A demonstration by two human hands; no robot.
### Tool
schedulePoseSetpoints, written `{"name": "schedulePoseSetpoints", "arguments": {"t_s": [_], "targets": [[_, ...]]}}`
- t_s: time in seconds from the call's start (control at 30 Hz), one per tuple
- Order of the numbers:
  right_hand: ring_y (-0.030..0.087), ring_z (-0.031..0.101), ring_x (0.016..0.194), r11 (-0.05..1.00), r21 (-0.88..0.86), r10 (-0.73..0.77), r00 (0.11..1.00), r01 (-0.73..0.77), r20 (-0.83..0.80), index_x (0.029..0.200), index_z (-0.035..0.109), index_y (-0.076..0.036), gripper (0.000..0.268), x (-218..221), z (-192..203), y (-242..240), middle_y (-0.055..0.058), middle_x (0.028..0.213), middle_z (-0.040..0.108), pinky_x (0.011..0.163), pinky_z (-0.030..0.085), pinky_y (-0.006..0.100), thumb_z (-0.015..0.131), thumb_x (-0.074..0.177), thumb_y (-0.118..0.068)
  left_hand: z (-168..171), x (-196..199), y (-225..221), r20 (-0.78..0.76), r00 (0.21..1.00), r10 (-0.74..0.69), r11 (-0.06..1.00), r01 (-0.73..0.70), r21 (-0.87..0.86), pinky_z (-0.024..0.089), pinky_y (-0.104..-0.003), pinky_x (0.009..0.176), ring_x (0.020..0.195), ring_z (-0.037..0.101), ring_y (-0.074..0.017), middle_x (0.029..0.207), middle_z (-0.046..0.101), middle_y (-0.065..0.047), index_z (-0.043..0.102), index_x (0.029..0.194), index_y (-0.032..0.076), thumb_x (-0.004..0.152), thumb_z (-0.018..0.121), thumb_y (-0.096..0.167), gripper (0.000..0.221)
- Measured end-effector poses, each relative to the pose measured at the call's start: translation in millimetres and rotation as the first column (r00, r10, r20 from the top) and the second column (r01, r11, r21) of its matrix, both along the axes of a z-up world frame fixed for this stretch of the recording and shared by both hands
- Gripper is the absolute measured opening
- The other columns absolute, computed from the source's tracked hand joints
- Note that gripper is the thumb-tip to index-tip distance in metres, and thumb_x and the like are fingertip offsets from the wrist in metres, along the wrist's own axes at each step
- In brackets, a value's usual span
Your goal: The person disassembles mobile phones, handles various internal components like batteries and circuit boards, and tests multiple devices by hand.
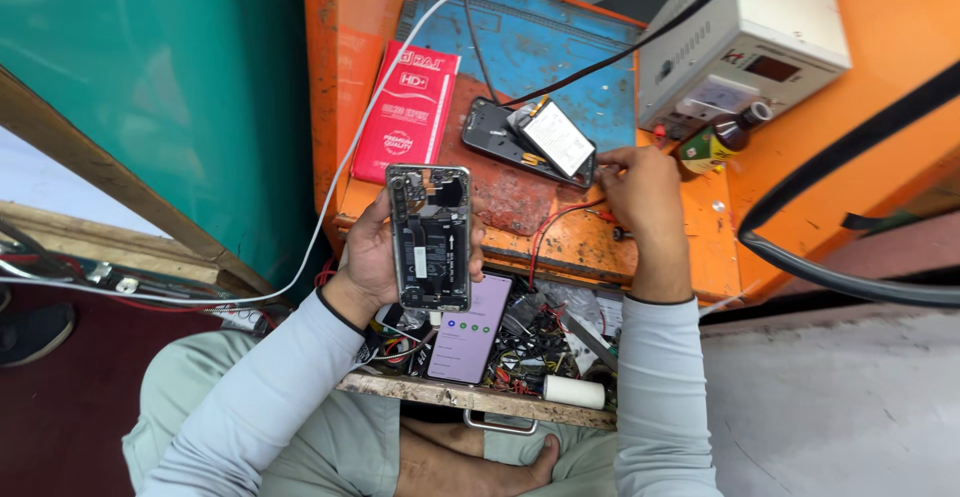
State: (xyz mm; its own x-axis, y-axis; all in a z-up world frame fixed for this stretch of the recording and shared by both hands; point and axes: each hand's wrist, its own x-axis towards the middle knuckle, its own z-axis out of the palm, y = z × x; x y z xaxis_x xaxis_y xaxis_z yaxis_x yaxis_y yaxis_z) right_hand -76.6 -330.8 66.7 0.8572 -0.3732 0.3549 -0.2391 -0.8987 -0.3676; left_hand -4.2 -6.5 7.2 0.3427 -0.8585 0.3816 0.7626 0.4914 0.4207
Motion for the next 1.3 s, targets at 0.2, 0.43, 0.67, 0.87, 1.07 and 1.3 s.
{"name": "schedulePoseSetpoints", "arguments": {"t_s": [0.2,0.43,0.67,0.87,1.07,1.3], "targets": [[0.021,0.075,0.071,0.991,0.107,-0.083,0.996,0.084,-0.012,0.102,0.081,-0.005,0.013,-4.6,0.2,7.3,0.013,0.084,0.076,0.069,0.057,0.032,0.075,0.092,-0.011,20.7,-2.0,-17.2,-0.077,0.997,0.028,0.997,-0.022,0.074,0.057,-0.048,0.100,0.109,0.069,-0.0333,0.127,0.065,-0.022,0.042,0.159,-0.005,0.098,0.049,0.069,0.096],[0.031,0.073,0.077,0.998,0.038,-0.042,0.999,0.043,-0.028,0.115,0.069,0.003,0.030,-11.4,7.8,13.1,0.016,0.082,0.074,0.070,0.055,0.042,0.075,0.087,-0.006,30.2,16.1,-55.8,-0.064,0.991,-0.118,0.992,0.115,-0.053,0.060,-0.047,0.096,0.106,0.072,-0.0356,0.123,0.067,-0.028,0.043,0.151,-0.012,0.106,0.045,0.065,0.090],[0.043,0.063,0.094,0.976,-0.215,0.049,0.996,-0.032,0.075,0.117,0.069,0.004,0.019,-38.6,33.8,47.1,0.026,0.099,0.065,0.081,0.050,0.050,0.066,0.100,-0.003,19.7,15.3,-47.6,-0.118,0.988,-0.096,0.993,0.087,-0.077,0.062,-0.051,0.094,0.103,0.074,-0.0405,0.126,0.068,-0.030,0.045,0.156,-0.006,0.103,0.045,0.066,0.090],[0.027,0.062,0.086,0.945,0.107,0.295,0.946,-0.310,0.138,0.113,0.065,0.000,0.011,-64.7,65.1,112.3,0.016,0.099,0.061,0.074,0.051,0.037,0.058,0.105,-0.003,24.1,26.4,-31.6,-0.110,0.993,-0.049,0.999,0.047,-0.022,0.062,-0.053,0.087,0.098,0.073,-0.0409,0.134,0.068,-0.027,0.042,0.153,-0.002,0.100,0.045,0.063,0.084],[0.010,0.054,0.075,0.704,0.602,0.185,0.916,-0.377,0.357,0.100,0.057,-0.001,0.008,-115.5,-0.2,167.2,0.006,0.088,0.056,0.069,0.047,0.025,0.052,0.105,-0.003,27.0,28.9,-26.4,-0.145,0.977,-0.155,0.985,0.142,-0.097,0.061,-0.048,0.091,0.099,0.073,-0.0372,0.118,0.069,-0.028,0.041,0.152,-0.013,0.103,0.044,0.066,0.092],[0.010,0.052,0.071,0.562,0.778,-0.021,0.936,-0.280,0.352,0.106,0.062,-0.003,0.008,-202.9,-30.9,210.1,0.006,0.086,0.059,0.063,0.045,0.026,0.063,0.097,-0.003,21.6,31.9,-24.5,-0.106,0.990,-0.094,0.996,0.092,-0.020,0.062,-0.050,0.089,0.098,0.073,-0.0379,0.119,0.069,-0.029,0.043,0.151,-0.013,0.106,0.045,0.067,0.092]]}}
